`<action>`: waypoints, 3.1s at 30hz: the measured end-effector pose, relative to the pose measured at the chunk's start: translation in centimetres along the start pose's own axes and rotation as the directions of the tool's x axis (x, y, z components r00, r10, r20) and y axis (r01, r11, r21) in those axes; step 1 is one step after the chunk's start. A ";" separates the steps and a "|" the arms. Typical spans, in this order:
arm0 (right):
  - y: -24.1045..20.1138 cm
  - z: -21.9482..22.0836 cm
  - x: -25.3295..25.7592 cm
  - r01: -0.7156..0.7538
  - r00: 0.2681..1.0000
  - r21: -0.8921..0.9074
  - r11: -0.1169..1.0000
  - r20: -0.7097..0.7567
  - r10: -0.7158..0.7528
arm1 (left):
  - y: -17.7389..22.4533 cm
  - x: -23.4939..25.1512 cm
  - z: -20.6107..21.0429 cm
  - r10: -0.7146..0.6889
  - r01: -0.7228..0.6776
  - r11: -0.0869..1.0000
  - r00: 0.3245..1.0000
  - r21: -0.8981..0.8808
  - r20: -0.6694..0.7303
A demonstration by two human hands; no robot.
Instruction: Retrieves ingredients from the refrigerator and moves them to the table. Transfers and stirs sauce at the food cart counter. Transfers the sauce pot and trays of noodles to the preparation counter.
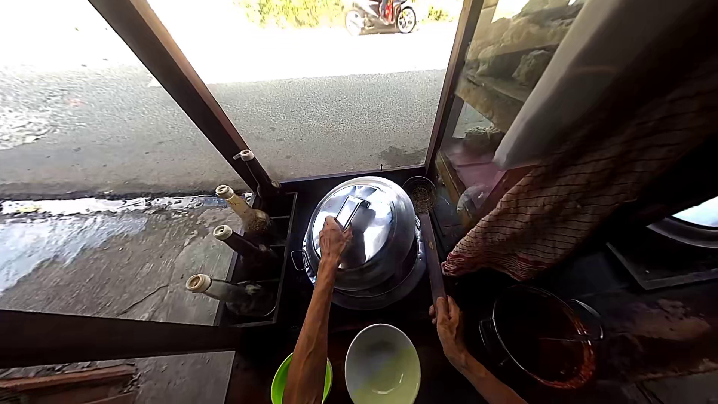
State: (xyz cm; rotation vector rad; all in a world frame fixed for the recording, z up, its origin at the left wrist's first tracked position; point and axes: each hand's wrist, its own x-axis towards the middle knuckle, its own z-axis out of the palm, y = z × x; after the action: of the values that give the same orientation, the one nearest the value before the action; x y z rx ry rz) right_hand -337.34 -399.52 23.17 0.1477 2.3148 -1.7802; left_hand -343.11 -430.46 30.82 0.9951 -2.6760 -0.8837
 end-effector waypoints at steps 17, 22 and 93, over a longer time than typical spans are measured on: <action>0.1 -1.2 1.1 -0.104 0.987 0.315 0.943 -0.083 0.137 | -1.4 4.7 -2.2 -0.160 -0.039 0.673 0.967 -0.739 -0.196; 0.0 -1.2 0.8 0.138 0.981 -0.072 0.988 -0.130 -0.146 | -0.1 6.0 -1.4 -0.205 -0.072 0.589 0.950 -0.805 -0.235; -12.1 -1.6 3.6 0.839 0.531 -0.541 -0.059 0.790 0.306 | 2.2 13.9 1.0 -0.275 0.202 0.419 0.957 -0.885 0.088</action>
State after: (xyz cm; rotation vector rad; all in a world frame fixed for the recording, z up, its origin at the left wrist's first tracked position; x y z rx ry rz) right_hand -343.55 -401.33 34.09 -1.3255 2.1775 0.4366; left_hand -355.28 -437.51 30.43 1.0382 -1.5112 -1.9605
